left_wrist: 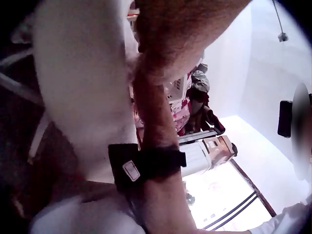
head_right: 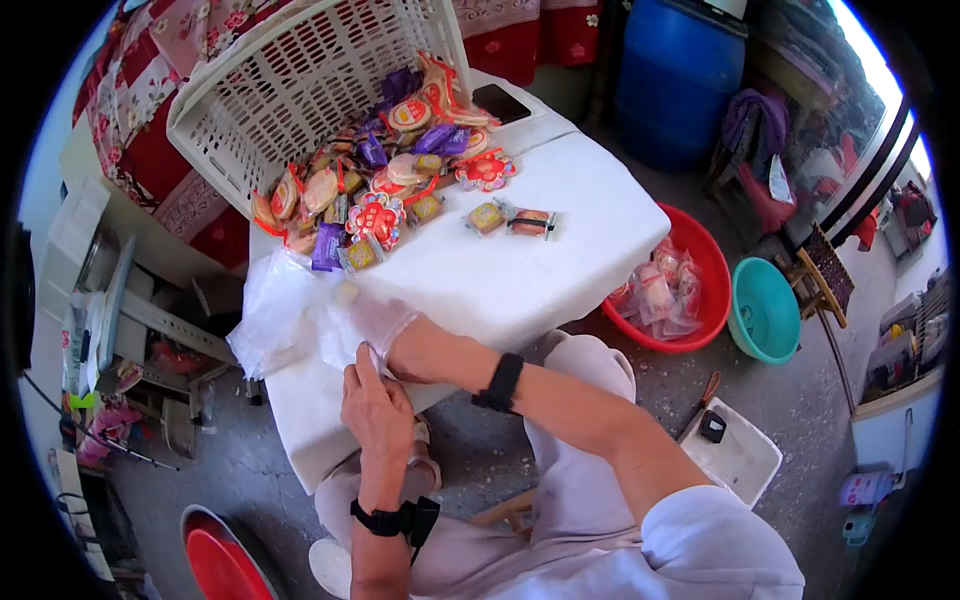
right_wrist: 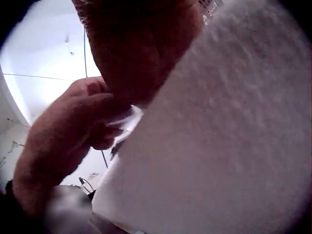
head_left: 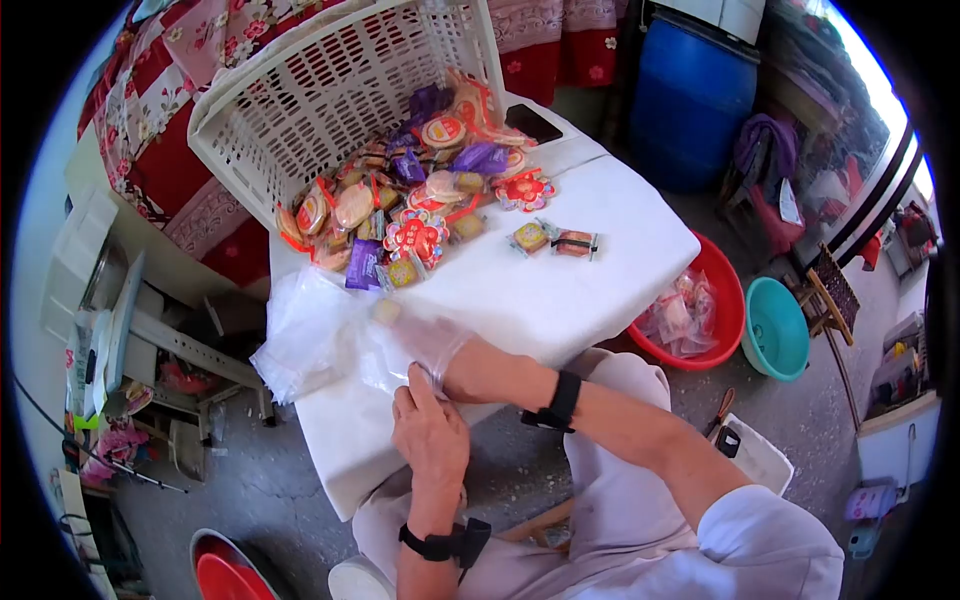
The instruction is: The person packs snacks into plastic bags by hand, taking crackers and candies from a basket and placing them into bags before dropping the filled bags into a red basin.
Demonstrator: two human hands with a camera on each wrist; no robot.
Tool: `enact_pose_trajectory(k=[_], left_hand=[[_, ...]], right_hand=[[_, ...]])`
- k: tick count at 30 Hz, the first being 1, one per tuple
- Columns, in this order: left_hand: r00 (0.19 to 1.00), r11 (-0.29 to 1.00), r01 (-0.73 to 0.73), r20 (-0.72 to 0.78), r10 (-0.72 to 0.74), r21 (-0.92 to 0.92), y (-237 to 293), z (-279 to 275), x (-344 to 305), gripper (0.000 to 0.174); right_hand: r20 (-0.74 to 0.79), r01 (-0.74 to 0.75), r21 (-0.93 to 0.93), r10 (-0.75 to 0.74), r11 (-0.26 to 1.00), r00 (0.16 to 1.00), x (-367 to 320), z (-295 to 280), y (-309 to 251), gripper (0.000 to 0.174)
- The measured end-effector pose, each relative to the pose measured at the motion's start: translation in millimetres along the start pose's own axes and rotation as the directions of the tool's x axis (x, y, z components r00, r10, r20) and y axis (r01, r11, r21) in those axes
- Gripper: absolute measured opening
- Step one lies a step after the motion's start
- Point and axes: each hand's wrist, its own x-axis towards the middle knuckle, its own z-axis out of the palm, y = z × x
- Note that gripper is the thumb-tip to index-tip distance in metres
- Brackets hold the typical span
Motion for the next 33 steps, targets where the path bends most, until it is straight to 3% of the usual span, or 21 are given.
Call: enact_pose_trajectory(k=[2,3,5,6,8,10,11,13,14,17,19,23,26,28,32,33], left_hand=[[1.000,0.999,-0.021,-0.022,0.020,-0.024,-2.0,-0.3,-0.5,0.057],[0.998,0.998,-0.043,-0.043,0.042,-0.044,-3.1,-0.2,-0.4,0.056],[0.996,0.997,-0.064,-0.058,0.061,-0.046,-6.2,1.8,-0.1,0.055],[0.994,0.995,-0.086,-0.064,0.084,-0.041,-5.3,3.9,-1.1,0.054],[0.992,0.992,-0.115,-0.051,0.112,-0.057,-0.1,7.0,-3.9,0.054],[0.990,0.989,-0.135,-0.044,0.132,-0.062,6.5,6.7,-5.6,0.054],[0.991,0.989,-0.136,-0.014,0.135,-0.060,11.0,5.5,-6.7,0.052],[0.990,0.989,-0.140,0.018,0.141,-0.052,12.3,6.7,-8.5,0.050],[0.987,0.987,-0.159,0.007,0.159,-0.033,8.9,11.4,-8.6,0.046],[0.984,0.985,-0.175,0.008,0.175,0.001,6.7,11.5,-10.1,0.038],[0.986,0.985,-0.168,0.018,0.168,0.021,5.6,10.6,-9.9,0.034],[0.988,0.987,-0.150,0.045,0.148,0.050,4.7,10.9,-9.8,0.028],[0.991,0.991,-0.132,0.016,0.131,0.032,12.5,4.5,-5.5,0.025],[0.993,0.994,-0.113,-0.031,0.113,0.008,14.4,2.3,-4.0,0.023],[0.981,0.978,-0.173,-0.108,0.161,-0.114,8.1,4.7,-1.3,0.015],[0.972,0.966,-0.215,-0.133,0.196,-0.144,6.0,5.9,0.1,0.012]], right_hand=[[0.262,0.004,0.098,-0.030,0.995,0.965,-10.7,-23.6,-11.1,0.030],[0.265,0.007,0.092,-0.031,0.996,0.964,-16.8,-31.0,-11.8,0.030],[0.200,0.033,0.320,-0.101,0.947,0.975,-29.8,-47.2,-9.8,0.012],[0.203,0.029,0.311,-0.096,0.950,0.975,-31.6,-64.4,-7.4,0.012],[0.238,-0.390,0.314,0.326,0.866,0.915,-25.3,-104.6,7.1,0.014],[-0.091,-0.532,0.214,0.559,0.819,0.824,-26.3,-106.4,43.3,0.018],[-0.093,-0.530,0.215,0.557,0.821,0.825,-28.8,-106.0,60.6,0.018],[-0.352,-0.582,-0.216,0.493,0.784,0.796,-32.2,-105.4,86.5,0.028],[-0.356,-0.584,-0.213,0.495,0.783,0.793,-33.2,-101.8,97.2,0.028],[-0.282,-0.549,-0.330,0.475,0.768,0.834,-32.9,-99.0,112.8,0.040],[-0.110,-0.531,-0.423,0.540,0.734,0.834,-28.9,-100.4,112.3,0.047],[-0.123,-0.508,-0.466,0.515,0.725,0.848,-25.7,-105.2,103.4,0.033],[-0.003,-0.525,-0.411,0.574,0.746,0.819,-23.8,-111.0,91.6,0.021],[-0.068,-0.476,-0.359,0.487,0.803,0.871,-27.6,-102.1,93.5,0.014],[-0.032,-0.368,-0.275,0.374,0.888,0.927,-36.9,-89.6,101.6,0.016],[-0.107,-0.362,-0.131,0.350,0.923,0.931,-38.0,-92.7,94.5,0.014]])
